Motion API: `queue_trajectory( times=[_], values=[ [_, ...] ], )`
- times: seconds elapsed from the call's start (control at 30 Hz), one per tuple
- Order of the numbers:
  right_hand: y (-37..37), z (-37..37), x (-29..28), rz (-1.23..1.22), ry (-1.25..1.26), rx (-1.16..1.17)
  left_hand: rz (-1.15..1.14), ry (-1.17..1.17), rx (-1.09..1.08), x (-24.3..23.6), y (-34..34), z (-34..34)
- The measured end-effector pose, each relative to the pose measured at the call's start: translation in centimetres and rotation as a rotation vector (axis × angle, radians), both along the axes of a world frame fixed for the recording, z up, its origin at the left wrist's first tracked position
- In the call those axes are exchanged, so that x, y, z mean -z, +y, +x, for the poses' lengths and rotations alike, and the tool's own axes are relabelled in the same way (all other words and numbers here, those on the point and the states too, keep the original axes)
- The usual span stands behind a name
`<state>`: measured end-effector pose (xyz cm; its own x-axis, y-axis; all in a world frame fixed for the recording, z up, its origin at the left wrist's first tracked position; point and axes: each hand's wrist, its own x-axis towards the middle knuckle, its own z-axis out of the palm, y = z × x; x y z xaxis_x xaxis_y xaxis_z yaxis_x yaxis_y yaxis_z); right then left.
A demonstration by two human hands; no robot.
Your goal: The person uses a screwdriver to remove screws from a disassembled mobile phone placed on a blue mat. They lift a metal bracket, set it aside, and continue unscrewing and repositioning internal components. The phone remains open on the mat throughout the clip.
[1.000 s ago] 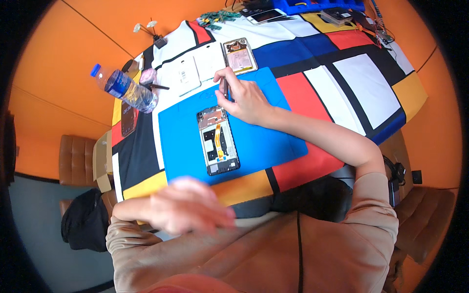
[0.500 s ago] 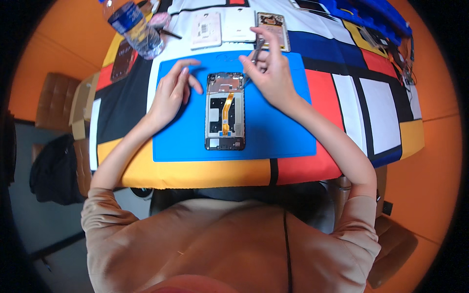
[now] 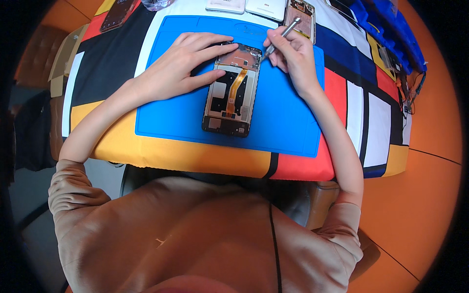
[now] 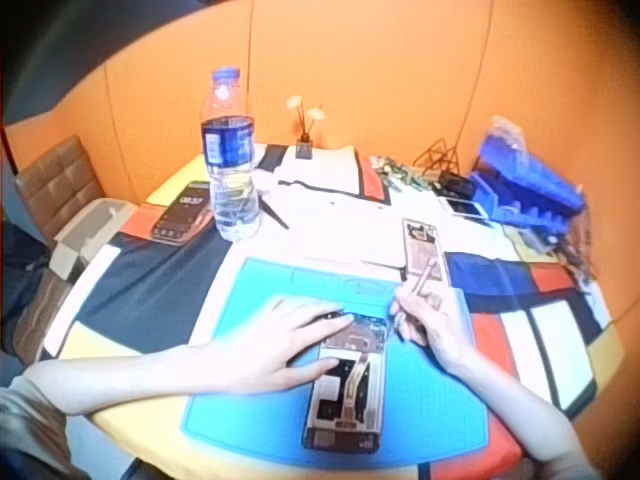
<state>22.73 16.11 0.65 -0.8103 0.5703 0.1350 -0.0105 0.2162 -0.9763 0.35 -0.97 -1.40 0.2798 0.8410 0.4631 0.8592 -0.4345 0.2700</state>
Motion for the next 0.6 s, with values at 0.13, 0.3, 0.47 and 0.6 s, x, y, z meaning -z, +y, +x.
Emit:
queue_trajectory(
  times=[0.13, 0.3, 0.47, 0.6],
  values=[
    [0.7, -0.2, 0.6, 0.039, 0.109, 0.087, 0.035, 0.026, -0.029, 0.1, 0.0, 0.2],
    [1.2, -0.1, 1.2, 0.098, 0.068, 0.129, -0.071, 0.042, -0.042, 0.0, -0.1, 0.1],
    [1.3, -0.2, 1.4, 0.160, 0.033, 0.138, -0.074, 0.045, -0.042, -0.1, -0.1, 0.1],
    [1.3, -0.3, 1.3, 0.156, 0.009, 0.145, -0.078, 0.040, -0.045, 0.0, -0.1, 0.0]
  ],
)
